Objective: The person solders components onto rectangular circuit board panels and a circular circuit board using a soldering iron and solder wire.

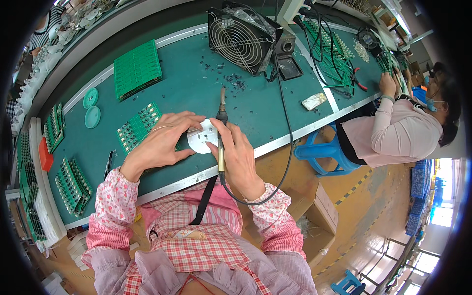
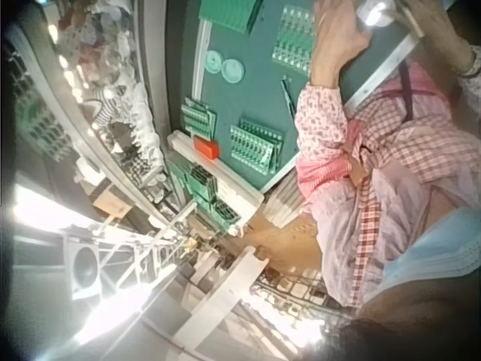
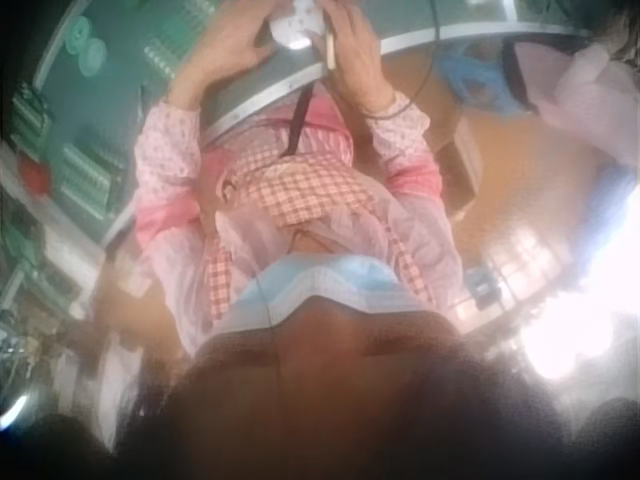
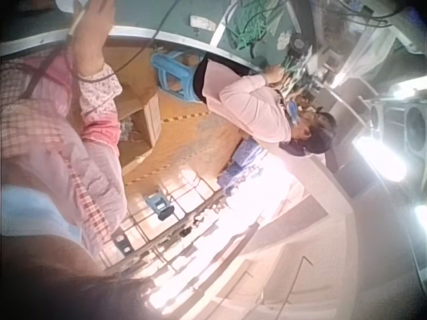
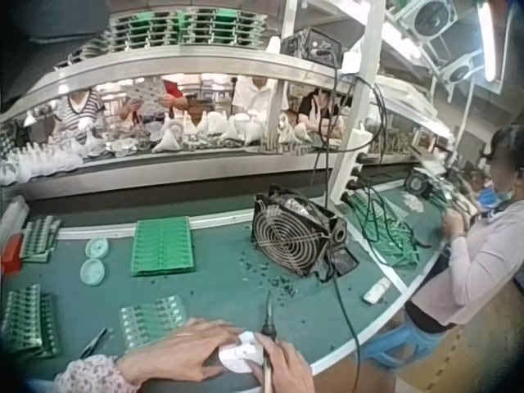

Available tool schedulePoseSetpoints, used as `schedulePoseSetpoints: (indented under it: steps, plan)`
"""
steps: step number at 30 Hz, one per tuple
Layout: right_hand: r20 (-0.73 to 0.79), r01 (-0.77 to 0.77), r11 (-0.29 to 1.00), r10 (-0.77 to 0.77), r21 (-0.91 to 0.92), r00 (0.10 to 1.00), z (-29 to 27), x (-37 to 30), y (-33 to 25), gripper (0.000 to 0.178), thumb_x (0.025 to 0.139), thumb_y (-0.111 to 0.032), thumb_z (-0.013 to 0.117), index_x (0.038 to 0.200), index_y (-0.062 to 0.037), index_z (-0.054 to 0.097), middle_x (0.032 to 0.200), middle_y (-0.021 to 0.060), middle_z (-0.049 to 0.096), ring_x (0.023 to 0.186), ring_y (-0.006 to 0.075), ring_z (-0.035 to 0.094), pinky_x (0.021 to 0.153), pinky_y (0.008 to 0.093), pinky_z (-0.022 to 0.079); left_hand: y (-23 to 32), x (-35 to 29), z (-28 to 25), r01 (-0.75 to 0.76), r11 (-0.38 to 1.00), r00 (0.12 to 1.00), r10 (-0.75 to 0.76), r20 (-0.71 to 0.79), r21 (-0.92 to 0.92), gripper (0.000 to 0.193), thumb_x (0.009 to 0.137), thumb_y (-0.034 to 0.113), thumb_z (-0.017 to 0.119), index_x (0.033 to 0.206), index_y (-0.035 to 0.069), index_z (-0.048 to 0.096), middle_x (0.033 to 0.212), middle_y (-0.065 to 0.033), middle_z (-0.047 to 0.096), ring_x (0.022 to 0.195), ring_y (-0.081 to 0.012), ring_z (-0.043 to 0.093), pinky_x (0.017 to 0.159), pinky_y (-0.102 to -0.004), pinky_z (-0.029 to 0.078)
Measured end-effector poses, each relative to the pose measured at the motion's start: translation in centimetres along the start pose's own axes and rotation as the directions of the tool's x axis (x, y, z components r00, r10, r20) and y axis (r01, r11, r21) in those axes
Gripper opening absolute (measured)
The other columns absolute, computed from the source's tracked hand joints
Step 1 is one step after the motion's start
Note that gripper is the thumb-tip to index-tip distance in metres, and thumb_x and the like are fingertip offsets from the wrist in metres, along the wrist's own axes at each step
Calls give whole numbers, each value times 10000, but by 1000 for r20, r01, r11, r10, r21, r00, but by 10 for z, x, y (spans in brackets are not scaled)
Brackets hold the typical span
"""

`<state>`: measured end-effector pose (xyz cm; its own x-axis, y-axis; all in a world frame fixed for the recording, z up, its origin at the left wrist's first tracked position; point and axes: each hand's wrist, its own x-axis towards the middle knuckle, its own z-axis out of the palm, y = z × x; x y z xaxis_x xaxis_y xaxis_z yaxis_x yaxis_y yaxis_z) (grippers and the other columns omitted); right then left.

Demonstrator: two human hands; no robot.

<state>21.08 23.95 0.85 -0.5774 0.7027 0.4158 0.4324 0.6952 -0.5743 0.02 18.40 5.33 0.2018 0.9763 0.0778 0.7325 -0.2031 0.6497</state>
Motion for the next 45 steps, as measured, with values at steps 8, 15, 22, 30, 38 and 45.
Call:
schedulePoseSetpoints:
  steps: [8, 15, 22, 30, 38, 45]
  plan:
    - [26, 213, 968, -211, -133, 977, -15, 29, 4, 582, 840, -27, 659, 1395, -109, 508, 1178, 171, 600, 1014, 362, 615, 892, 438, 504, 19, 7, 21, 9, 988, 999, -2, -43, 154, 565, 706, 271, 847, 1140, 20, 587, 1152, -131, 613, 1050, -328, 573, 920, -426, 418]
    - [-57, 14, 984, -24, -177, 998, -14, -12, -3, 595, 815, -92, 759, 1366, -114, 538, 1118, 157, 615, 969, 359, 627, 864, 427, 500, 33, 3, 42, 278, 909, 937, -186, -295, 309, 539, 702, 412, 847, 959, 27, 570, 902, -125, 584, 845, -307, 564, 736, -405, 393]
    - [96, -4, 998, 10, -70, 995, -11, 13, -9, 654, 847, 41, 585, 1463, -111, 426, 1273, 222, 514, 1017, 405, 617, 845, 439, 530, 6, -5, 21, 16, 996, 967, 9, -256, 93, 81, 952, 81, 542, 949, 0, 537, 1087, -156, 613, 1013, -350, 558, 896, -440, 416]
    - [55, 278, 957, -274, -80, 960, -20, 34, 18, 568, 808, 39, 638, 1351, -111, 560, 1160, 171, 607, 956, 330, 644, 809, 394, 536, 27, -6, 37, 56, 979, 978, -15, -207, 194, 93, 916, 62, 557, 974, -3, 589, 1013, -122, 592, 886, -316, 536, 804, -419, 412]
    - [-223, 64, 977, -17, 203, 975, -41, -40, 7, 239, 779, 17, 737, 1006, -23, 675, 677, 80, 634, 563, 206, 620, 516, 303, 473, 26, 7, 45, 13, 971, 973, 43, -228, 240, 113, 844, 63, 636, 924, -14, 615, 1003, -128, 567, 888, -310, 529, 787, -420, 401]
    - [-249, 60, 947, 21, 315, 968, -31, -47, 12, 157, 795, 7, 699, 945, -30, 666, 664, 66, 643, 518, 186, 608, 490, 293, 473, 31, 14, 52, 60, 936, 980, 11, -199, 347, 154, 838, 73, 648, 951, -28, 622, 980, -138, 545, 873, -316, 520, 761, -422, 413]
